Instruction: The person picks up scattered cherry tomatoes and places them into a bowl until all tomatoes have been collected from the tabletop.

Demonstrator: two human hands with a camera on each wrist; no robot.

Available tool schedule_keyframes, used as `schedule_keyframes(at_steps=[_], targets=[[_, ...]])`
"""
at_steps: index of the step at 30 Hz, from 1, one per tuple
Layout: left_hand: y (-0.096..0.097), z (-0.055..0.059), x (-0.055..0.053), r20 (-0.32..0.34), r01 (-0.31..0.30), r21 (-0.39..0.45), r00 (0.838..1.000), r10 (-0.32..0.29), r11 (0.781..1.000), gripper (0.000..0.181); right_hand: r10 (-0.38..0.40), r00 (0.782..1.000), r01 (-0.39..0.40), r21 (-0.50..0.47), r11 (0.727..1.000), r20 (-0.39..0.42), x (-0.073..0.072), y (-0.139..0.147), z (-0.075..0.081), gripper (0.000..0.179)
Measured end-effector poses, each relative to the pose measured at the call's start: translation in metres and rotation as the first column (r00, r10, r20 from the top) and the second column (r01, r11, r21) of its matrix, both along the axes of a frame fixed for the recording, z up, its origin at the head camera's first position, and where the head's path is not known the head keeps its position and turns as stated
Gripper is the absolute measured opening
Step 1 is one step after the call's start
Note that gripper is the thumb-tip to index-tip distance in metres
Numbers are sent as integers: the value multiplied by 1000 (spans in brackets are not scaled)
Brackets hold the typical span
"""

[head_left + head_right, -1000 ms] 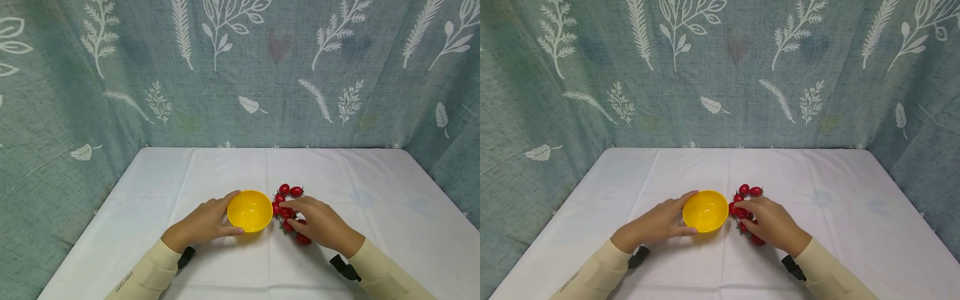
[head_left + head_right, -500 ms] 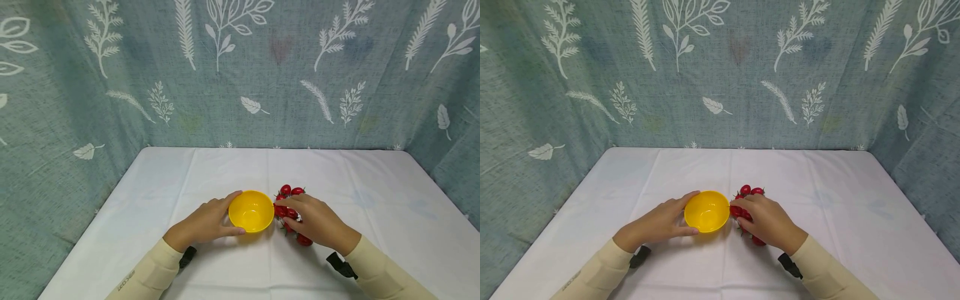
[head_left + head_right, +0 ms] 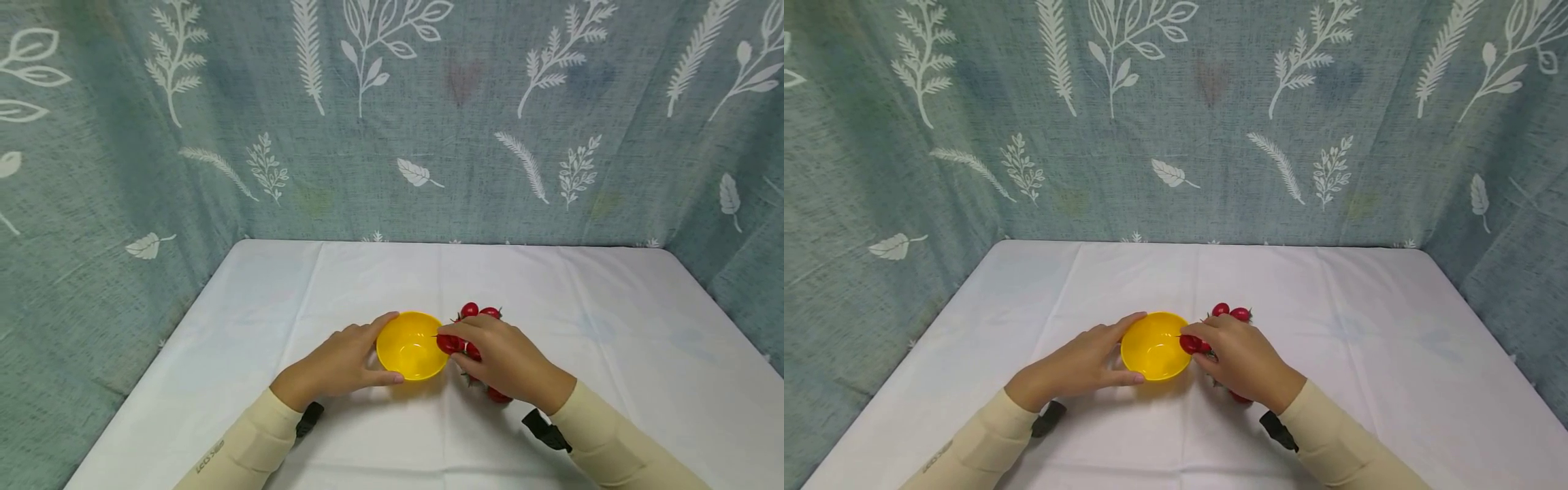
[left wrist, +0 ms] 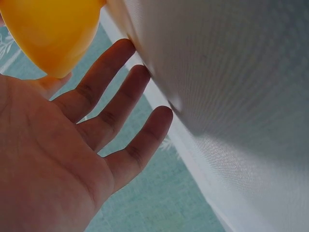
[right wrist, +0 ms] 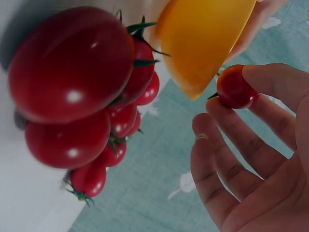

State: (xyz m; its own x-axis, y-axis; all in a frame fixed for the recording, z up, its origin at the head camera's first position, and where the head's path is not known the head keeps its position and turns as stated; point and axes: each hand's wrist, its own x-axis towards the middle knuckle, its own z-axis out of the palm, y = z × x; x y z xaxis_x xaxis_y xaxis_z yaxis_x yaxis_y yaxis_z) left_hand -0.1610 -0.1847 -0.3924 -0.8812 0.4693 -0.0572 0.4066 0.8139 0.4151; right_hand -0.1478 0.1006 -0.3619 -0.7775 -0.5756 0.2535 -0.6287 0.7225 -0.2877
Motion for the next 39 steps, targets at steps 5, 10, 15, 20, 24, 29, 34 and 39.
schedule_keyframes(at_steps=[5, 10, 15, 20, 24, 29, 34, 39], targets=[[1, 0, 0, -2, 9, 9, 1000, -9, 1000, 103, 13, 1000, -13, 10, 1000, 7, -3, -7, -1, 39], [3, 1, 0, 3, 18, 7, 1000, -18, 1000, 104, 19, 1000, -19, 14, 1000, 13, -8, -15, -2, 38], [4, 2, 0, 17, 20, 3, 1000, -20, 1000, 103, 29, 999, -30, 29, 999, 28, -13, -24, -7, 37], [3, 2, 1, 17, 22, 8, 1000, -22, 1000, 103, 32, 998, -34, 44, 998, 45, -20, -32, -11, 36], [3, 2, 1, 15, 23, 7, 1000, -23, 1000, 104, 27, 997, -30, 45, 999, 72, -25, -37, -14, 34], [2, 1, 0, 8, 24, 0, 1000, -24, 1000, 104, 38, 992, -43, 43, 998, 122, -30, -41, -17, 28], [1, 0, 0, 0, 27, -6, 1000, -27, 1000, 104, 42, 983, -50, 41, 998, 181, -35, -45, -17, 28], [-1, 1, 0, 3, 20, -2, 1000, -20, 1000, 104, 31, 972, -40, 32, 999, 231, -39, -49, -16, 30]])
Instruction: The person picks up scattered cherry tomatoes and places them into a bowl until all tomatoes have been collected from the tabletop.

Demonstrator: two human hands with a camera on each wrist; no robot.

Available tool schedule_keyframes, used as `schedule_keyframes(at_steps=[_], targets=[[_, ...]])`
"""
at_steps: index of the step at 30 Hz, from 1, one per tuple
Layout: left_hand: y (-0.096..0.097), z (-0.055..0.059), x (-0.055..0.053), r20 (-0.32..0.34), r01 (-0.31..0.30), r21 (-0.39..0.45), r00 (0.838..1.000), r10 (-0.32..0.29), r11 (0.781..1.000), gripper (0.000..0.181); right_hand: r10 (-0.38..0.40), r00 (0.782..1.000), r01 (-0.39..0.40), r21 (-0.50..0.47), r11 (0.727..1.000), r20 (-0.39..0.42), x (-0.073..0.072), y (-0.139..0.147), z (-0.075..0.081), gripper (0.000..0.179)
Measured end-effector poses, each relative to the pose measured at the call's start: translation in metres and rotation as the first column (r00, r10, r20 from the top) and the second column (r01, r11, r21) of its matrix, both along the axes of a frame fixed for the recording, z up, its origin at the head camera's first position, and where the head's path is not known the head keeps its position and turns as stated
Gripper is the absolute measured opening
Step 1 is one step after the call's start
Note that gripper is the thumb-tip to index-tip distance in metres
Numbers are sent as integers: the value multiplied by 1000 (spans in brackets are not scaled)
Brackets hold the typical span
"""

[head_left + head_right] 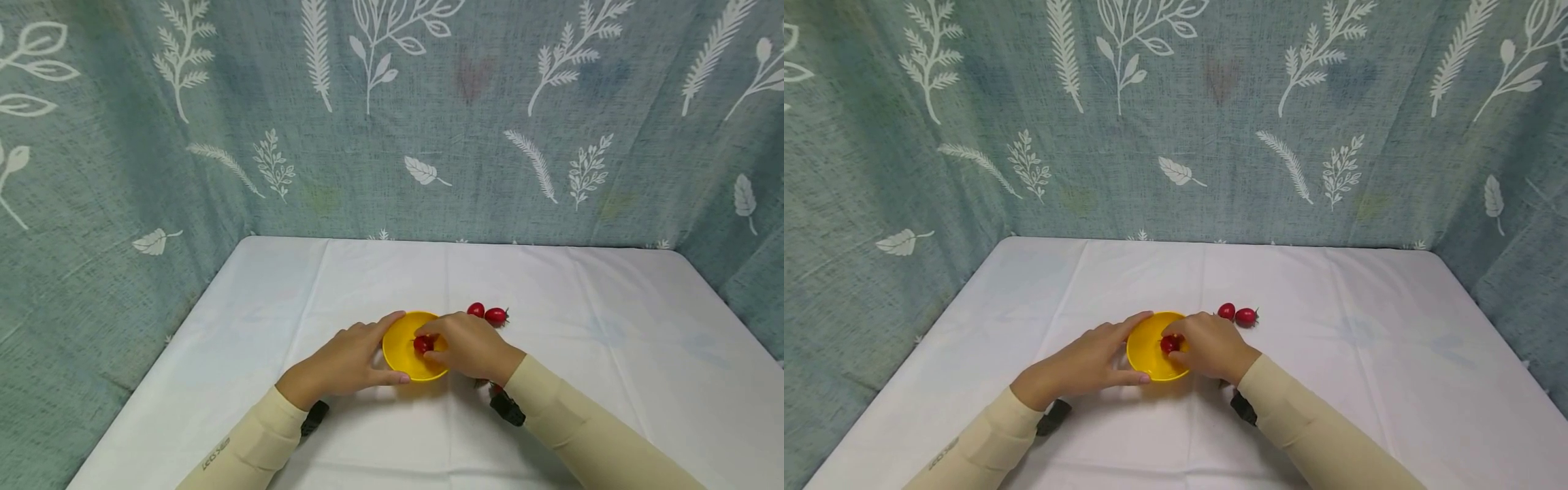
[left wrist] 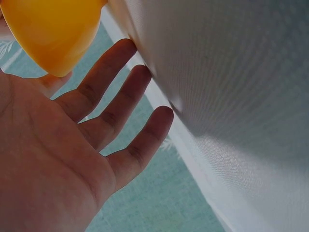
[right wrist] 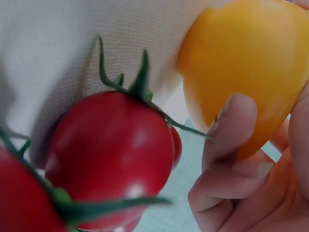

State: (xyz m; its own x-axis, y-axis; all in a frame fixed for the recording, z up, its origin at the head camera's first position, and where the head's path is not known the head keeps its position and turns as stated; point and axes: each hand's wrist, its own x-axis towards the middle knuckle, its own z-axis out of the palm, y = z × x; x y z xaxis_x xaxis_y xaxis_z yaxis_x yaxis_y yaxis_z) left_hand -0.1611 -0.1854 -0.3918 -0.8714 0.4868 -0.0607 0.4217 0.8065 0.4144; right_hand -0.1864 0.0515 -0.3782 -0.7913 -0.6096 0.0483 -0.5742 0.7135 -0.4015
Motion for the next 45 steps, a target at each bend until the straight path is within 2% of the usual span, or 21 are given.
schedule_keyframes(at_steps=[8, 14, 19, 24, 28, 34, 40, 45], targets=[[0, -1, 0, -6, -1, -8, 1000, 1, 1000, 105, -20, 999, 19, 9, 1000, 47, 0, -2, 2, 31], [0, 0, 0, 2, -2, -2, 1000, 2, 1000, 105, -22, 999, 22, 5, 1000, 43, 1, -2, 1, 33], [0, 0, 1, -2, -1, -8, 1000, 1, 1000, 104, -26, 1000, 26, 9, 1000, -5, 4, 3, 1, 33], [2, 1, 0, -1, 1, -6, 1000, -1, 1000, 103, -68, 996, 65, -52, 996, -55, 12, 13, 4, 33], [2, 1, 0, -3, -6, -3, 1000, 6, 1000, 103, -113, 985, 101, -96, 990, -132, 19, 24, 5, 34], [2, -1, 0, -10, -13, 10, 1000, 13, 1000, 102, -118, 965, 79, -168, 983, -235, 21, 40, 2, 33], [3, -2, -1, -3, -23, 6, 1000, 23, 1000, 103, -164, 952, 119, -182, 976, -257, 16, 54, -1, 37], [4, -2, -1, -11, -26, -3, 1000, 26, 1000, 103, -205, 950, 168, -166, 972, -236, 12, 64, -1, 38]])
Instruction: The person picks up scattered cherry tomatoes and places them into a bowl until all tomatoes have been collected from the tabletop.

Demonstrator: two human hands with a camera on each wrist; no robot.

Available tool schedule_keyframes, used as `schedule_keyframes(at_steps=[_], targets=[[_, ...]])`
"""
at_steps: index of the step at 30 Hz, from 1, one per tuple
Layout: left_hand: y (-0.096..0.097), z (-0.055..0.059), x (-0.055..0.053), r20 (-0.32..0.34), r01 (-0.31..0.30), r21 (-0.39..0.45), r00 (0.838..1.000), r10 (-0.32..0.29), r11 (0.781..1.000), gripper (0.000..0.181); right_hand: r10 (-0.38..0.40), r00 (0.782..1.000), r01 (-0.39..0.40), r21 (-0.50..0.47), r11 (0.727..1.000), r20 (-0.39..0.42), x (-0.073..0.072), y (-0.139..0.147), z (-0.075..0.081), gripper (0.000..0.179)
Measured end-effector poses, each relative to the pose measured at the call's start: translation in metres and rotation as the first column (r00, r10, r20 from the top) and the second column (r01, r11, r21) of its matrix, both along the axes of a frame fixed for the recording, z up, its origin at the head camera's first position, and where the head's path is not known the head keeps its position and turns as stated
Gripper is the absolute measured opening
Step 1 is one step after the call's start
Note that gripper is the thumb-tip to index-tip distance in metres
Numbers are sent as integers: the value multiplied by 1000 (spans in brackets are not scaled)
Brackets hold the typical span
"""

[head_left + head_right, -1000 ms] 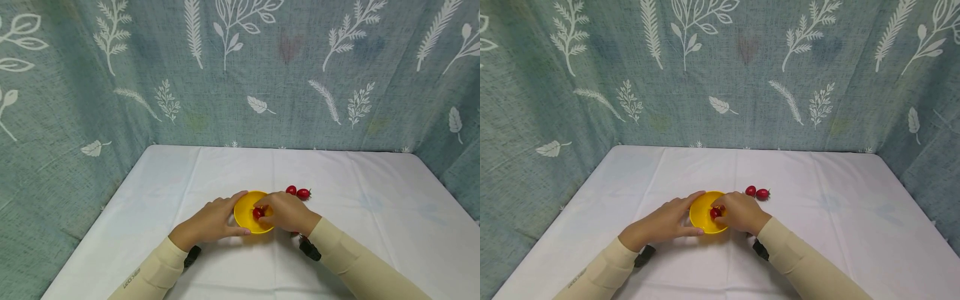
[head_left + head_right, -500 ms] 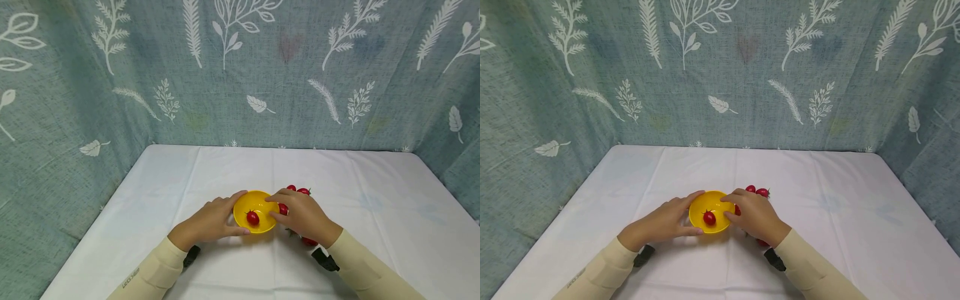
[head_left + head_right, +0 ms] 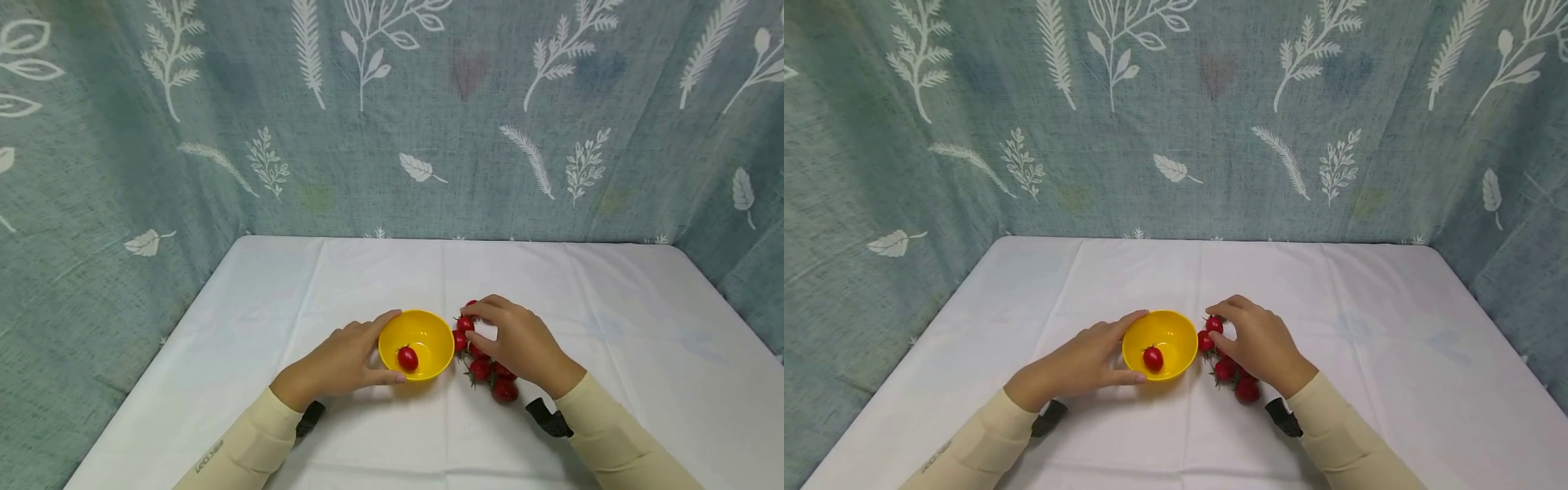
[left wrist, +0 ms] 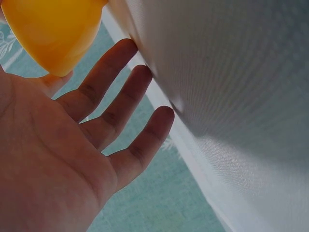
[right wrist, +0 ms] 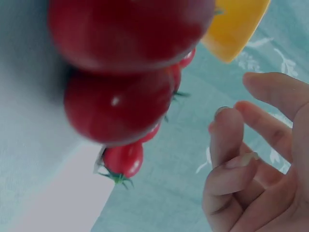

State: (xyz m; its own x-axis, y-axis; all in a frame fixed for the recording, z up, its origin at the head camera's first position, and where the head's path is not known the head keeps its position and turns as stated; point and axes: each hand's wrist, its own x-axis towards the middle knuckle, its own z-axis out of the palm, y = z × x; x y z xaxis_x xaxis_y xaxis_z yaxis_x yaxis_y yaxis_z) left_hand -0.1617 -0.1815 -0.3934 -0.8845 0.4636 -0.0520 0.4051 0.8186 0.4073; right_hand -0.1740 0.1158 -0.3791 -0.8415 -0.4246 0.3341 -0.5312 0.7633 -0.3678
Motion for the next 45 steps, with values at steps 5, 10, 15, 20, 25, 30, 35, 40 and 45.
schedule_keyframes(at_steps=[5, 10, 15, 20, 25, 30, 35, 40, 45], targets=[[1, 1, 0, 5, 2, 5, 1000, -2, 1000, 104, -55, 998, 54, 30, 998, 31, -4, 9, 1, 42], [1, 1, -1, 8, 4, 4, 1000, -4, 1000, 103, -98, 994, 96, 53, 994, 41, -11, 17, -2, 42], [1, 2, 0, 10, 0, 4, 1000, 0, 1000, 102, -122, 991, 117, 84, 990, 55, -18, 25, -8, 41], [1, 3, 1, 8, -1, 13, 1000, 1, 1000, 102, -121, 991, 115, 98, 989, 59, -23, 30, -12, 42], [1, 3, 0, 8, -2, 12, 1000, 2, 1000, 101, -130, 987, 117, 128, 985, 99, -25, 32, -14, 42], [1, 2, 0, 2, 3, 17, 1000, -3, 1000, 102, -133, 981, 112, 143, 983, 143, -26, 35, -16, 41], [1, 2, 0, -3, 6, 12, 1000, -6, 1000, 101, -125, 981, 104, 139, 985, 147, -27, 37, -18, 40], [1, 3, 0, 6, 6, 18, 1000, -6, 1000, 100, -148, 975, 123, 156, 980, 164, -28, 39, -18, 41], [1, 4, 0, 8, 6, 17, 1000, -6, 1000, 100, -158, 972, 126, 181, 975, 176, -29, 39, -18, 40]])
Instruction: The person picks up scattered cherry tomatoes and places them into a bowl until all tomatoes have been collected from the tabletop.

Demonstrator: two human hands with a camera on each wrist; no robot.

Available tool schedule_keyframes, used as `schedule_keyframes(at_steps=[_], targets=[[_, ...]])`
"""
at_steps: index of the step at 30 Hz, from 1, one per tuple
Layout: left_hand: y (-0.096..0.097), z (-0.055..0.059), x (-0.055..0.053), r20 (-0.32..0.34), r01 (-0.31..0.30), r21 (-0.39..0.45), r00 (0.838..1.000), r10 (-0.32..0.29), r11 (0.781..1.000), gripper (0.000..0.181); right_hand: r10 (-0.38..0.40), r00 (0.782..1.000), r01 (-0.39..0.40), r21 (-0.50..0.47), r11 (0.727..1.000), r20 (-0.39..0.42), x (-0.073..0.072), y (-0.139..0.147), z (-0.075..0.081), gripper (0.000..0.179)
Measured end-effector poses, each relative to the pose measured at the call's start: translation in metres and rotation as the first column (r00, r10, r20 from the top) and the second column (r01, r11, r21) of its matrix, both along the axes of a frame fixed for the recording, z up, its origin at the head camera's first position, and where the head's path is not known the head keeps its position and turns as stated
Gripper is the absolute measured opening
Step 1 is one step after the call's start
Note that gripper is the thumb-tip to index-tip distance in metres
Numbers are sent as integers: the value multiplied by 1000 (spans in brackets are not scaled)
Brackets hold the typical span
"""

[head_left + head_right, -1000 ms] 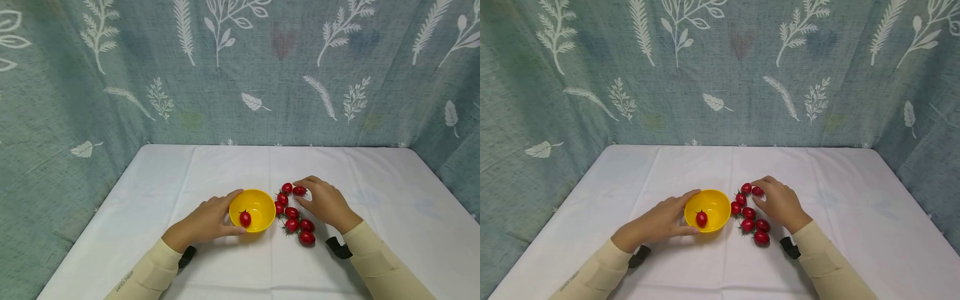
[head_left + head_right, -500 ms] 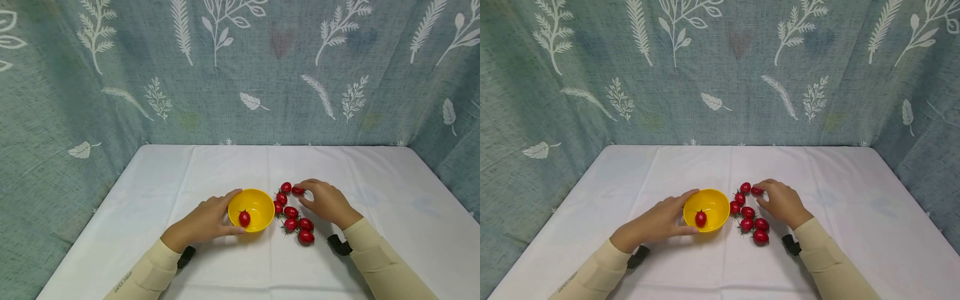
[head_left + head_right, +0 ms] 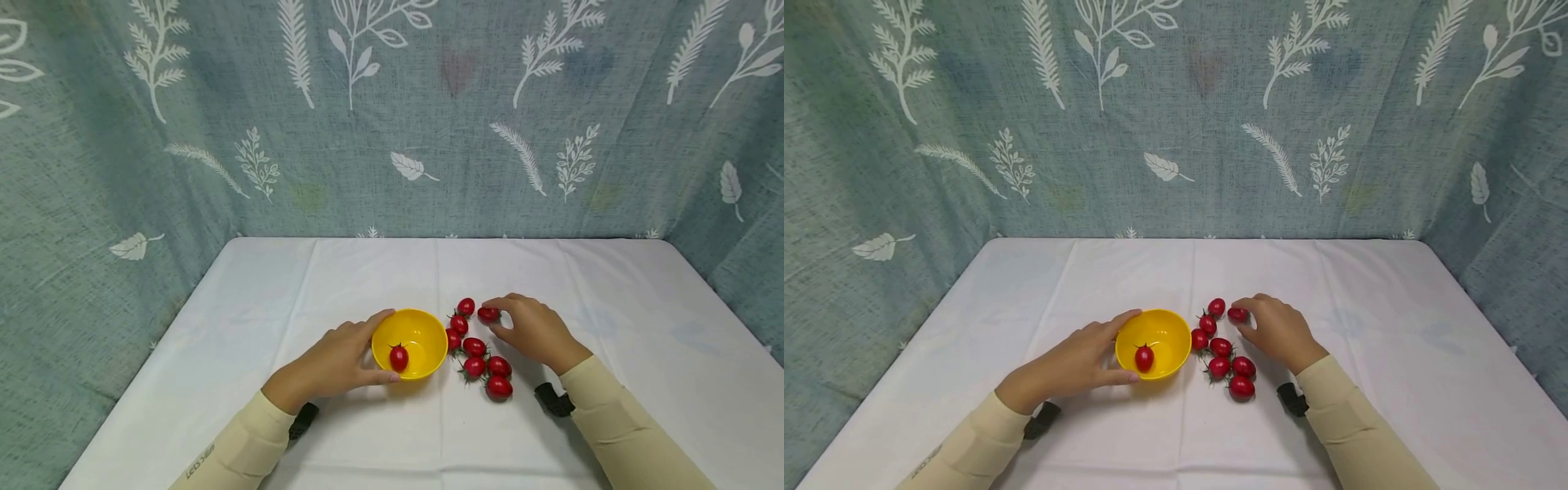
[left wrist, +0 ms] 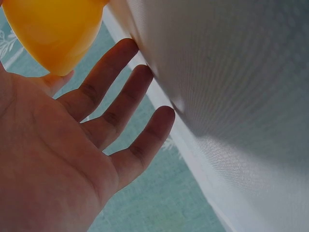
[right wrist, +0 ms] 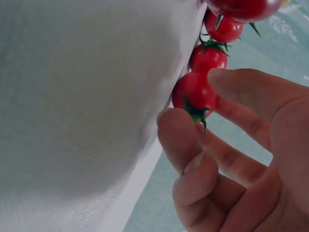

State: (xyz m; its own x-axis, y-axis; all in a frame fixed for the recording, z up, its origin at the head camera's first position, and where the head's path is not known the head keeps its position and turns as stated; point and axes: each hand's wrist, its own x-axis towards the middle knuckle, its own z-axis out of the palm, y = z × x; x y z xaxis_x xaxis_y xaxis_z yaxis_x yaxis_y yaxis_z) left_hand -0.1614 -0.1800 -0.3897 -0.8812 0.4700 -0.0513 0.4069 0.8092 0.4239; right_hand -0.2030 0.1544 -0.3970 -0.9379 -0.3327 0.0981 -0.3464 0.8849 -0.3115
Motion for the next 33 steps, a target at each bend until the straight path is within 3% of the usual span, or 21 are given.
schedule_keyframes(at_steps=[18, 33], targets=[[0, -1, -1, 8, -9, -3, 1000, 9, 1000, 101, -13, 996, 11, 19, 1000, 89, -1, -1, 2, 40], [2, -1, -1, 3, -13, -6, 1000, 13, 1000, 101, 25, 999, -25, -10, 1000, -21, 7, -2, 12, 41]])
